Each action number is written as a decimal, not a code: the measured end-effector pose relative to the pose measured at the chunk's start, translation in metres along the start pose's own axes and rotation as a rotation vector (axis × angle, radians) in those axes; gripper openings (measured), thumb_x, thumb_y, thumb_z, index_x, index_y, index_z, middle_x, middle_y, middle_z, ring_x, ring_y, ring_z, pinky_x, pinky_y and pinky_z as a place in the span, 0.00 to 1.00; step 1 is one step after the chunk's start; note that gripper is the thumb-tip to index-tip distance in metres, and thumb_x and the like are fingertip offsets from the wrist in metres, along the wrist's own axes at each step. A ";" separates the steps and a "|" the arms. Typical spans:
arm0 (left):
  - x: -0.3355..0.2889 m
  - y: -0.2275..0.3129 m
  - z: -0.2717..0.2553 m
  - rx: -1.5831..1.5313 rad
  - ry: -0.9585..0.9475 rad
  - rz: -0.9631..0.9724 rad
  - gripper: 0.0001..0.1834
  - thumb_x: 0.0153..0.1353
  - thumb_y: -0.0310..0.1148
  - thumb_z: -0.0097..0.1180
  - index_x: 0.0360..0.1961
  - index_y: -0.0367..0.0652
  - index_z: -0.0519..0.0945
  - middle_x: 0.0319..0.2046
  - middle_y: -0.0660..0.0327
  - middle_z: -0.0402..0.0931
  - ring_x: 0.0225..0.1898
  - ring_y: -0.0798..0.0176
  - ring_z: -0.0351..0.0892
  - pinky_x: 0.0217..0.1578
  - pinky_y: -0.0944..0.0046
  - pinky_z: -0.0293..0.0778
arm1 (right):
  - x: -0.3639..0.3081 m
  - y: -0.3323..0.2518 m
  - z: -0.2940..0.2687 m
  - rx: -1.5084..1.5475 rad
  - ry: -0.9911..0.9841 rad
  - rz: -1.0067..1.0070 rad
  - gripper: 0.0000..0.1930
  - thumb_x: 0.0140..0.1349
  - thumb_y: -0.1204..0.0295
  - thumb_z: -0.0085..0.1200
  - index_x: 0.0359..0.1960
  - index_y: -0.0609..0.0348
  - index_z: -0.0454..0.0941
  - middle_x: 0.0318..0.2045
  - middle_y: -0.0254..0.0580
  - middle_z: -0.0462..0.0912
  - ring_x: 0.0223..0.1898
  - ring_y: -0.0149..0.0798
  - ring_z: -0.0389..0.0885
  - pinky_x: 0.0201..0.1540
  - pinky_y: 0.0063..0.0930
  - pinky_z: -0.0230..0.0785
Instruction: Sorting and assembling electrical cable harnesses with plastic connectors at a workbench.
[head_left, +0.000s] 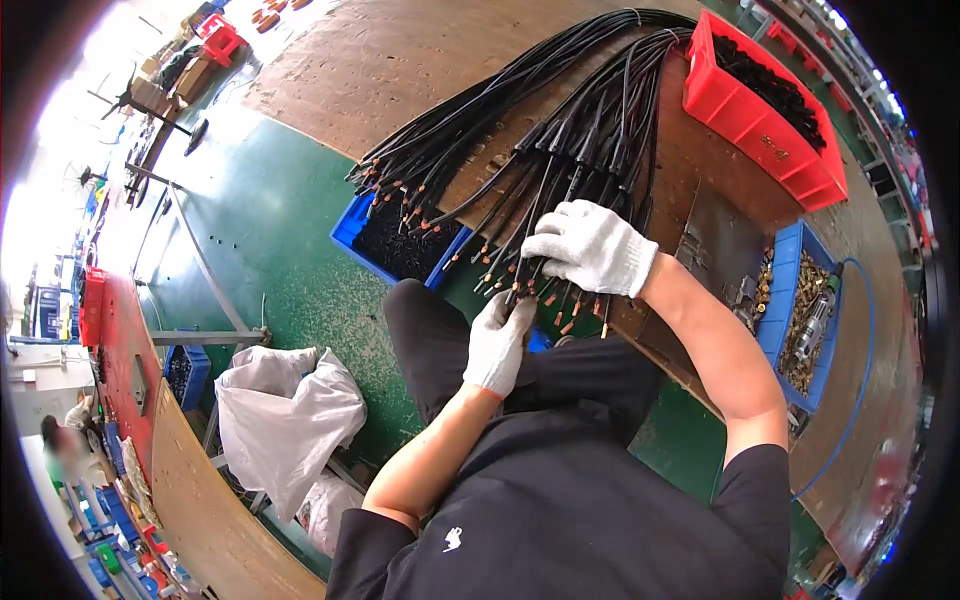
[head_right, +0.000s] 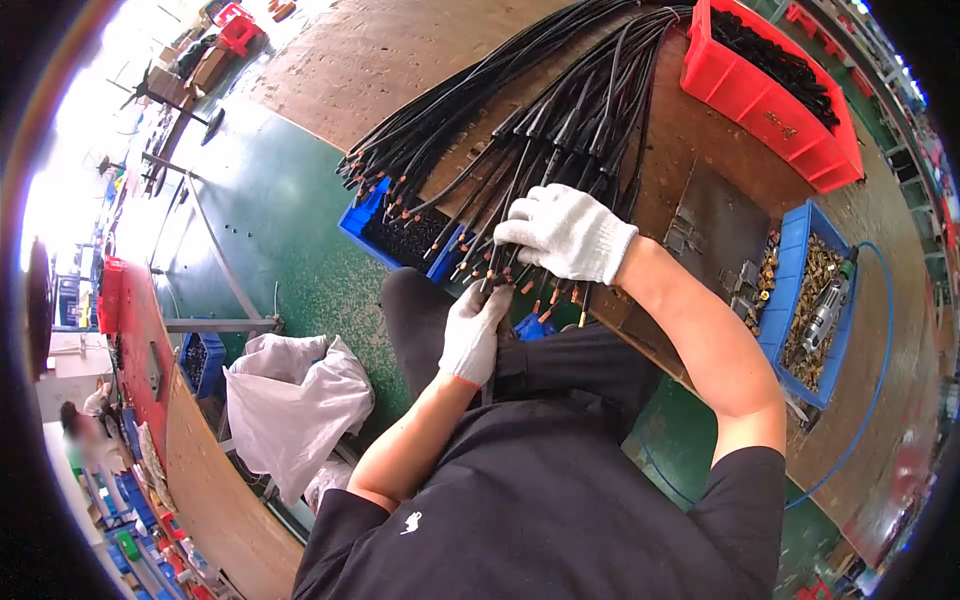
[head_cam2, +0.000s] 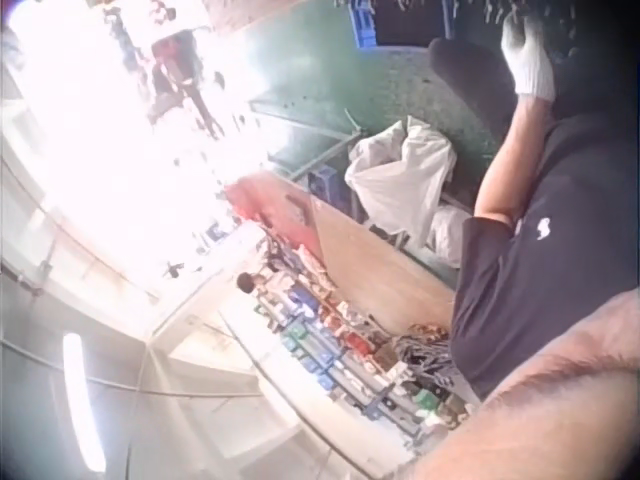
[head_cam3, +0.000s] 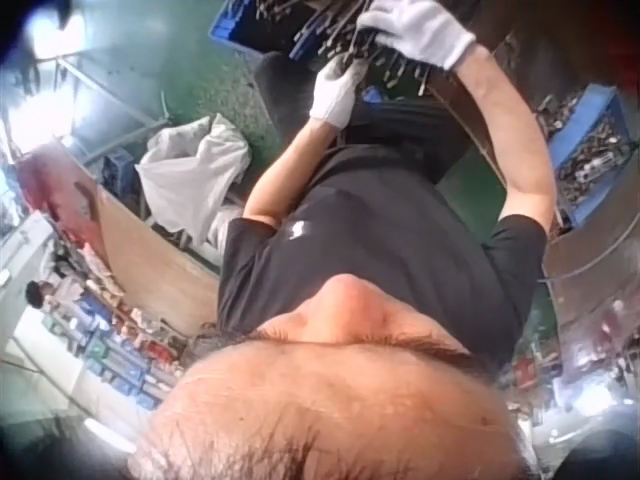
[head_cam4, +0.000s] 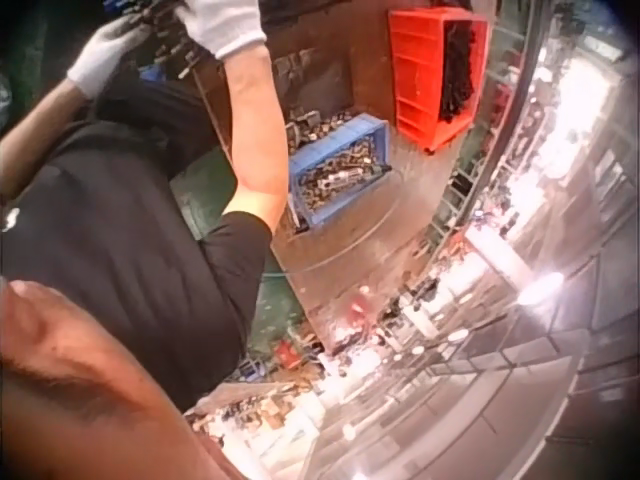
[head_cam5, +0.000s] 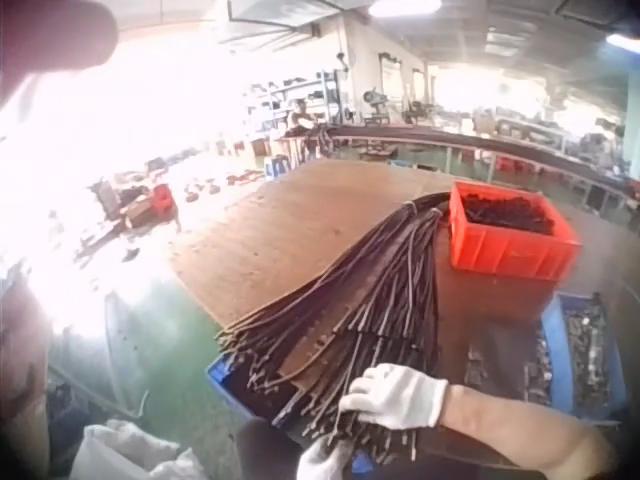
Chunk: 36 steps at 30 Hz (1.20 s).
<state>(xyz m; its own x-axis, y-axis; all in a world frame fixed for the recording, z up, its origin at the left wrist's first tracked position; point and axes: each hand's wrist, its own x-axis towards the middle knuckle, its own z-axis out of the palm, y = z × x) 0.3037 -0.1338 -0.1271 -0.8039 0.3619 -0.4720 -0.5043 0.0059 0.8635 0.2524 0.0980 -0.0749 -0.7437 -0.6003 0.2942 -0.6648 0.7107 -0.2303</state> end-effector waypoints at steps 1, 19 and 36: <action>0.004 -0.001 0.001 0.021 0.004 0.003 0.12 0.76 0.38 0.58 0.48 0.38 0.81 0.29 0.71 0.73 0.29 0.76 0.67 0.32 0.70 0.65 | 0.000 0.000 0.000 0.026 -0.006 0.002 0.18 0.57 0.63 0.70 0.50 0.45 0.84 0.41 0.38 0.81 0.46 0.47 0.82 0.51 0.42 0.75; -0.031 -0.029 -0.034 0.093 -0.039 -0.324 0.18 0.77 0.47 0.54 0.33 0.45 0.80 0.23 0.70 0.73 0.21 0.72 0.68 0.23 0.71 0.63 | 0.000 0.008 0.006 0.140 0.004 0.018 0.21 0.54 0.59 0.73 0.51 0.42 0.85 0.41 0.35 0.83 0.45 0.48 0.81 0.49 0.43 0.75; -0.021 0.032 -0.007 0.888 0.309 0.516 0.17 0.66 0.42 0.69 0.45 0.39 0.88 0.37 0.51 0.87 0.37 0.50 0.88 0.42 0.56 0.81 | -0.006 0.001 0.000 0.160 0.047 0.034 0.26 0.50 0.68 0.75 0.54 0.50 0.82 0.45 0.39 0.85 0.47 0.51 0.82 0.53 0.44 0.75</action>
<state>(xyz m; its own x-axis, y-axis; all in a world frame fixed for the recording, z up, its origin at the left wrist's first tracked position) 0.3019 -0.1473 -0.0906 -0.9620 0.2639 0.0698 0.2289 0.6405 0.7330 0.2558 0.1022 -0.0771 -0.7644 -0.5563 0.3260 -0.6448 0.6606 -0.3845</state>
